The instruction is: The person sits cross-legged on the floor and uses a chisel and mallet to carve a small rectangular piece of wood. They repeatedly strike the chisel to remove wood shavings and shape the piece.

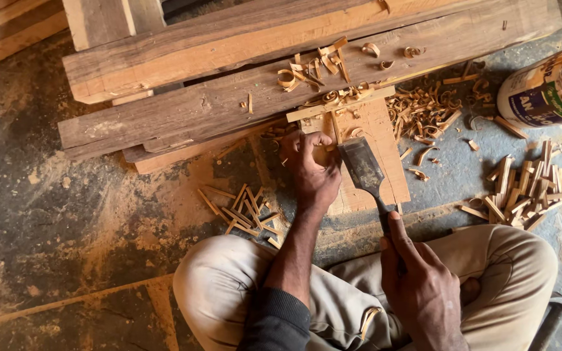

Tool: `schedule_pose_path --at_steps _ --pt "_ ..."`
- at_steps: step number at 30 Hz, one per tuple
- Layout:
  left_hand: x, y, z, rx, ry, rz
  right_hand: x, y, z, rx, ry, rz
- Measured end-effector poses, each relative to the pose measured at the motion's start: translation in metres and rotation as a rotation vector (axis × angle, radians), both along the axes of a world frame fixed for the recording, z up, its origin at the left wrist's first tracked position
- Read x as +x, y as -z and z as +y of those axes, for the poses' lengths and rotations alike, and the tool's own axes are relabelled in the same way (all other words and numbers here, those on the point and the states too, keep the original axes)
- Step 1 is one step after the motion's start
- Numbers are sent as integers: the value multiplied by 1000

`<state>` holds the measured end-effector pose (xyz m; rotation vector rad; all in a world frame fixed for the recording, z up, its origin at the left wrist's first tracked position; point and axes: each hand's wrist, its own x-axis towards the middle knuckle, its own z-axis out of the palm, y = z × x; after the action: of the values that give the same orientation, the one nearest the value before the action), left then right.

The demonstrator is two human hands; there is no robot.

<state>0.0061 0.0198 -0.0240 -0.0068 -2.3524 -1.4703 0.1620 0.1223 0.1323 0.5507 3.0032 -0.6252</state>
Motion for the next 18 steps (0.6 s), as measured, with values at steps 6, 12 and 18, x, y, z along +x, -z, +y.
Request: schedule_pose_path --at_steps 6,12,18 --pt "-3 13 2 -43 22 116 0 -8 -2 6 -1 49" --pt "-2 18 2 92 119 28 0 2 0 3 -71 90" --pt "-3 -5 0 -152 18 261 -3 18 -12 17 -69 143"
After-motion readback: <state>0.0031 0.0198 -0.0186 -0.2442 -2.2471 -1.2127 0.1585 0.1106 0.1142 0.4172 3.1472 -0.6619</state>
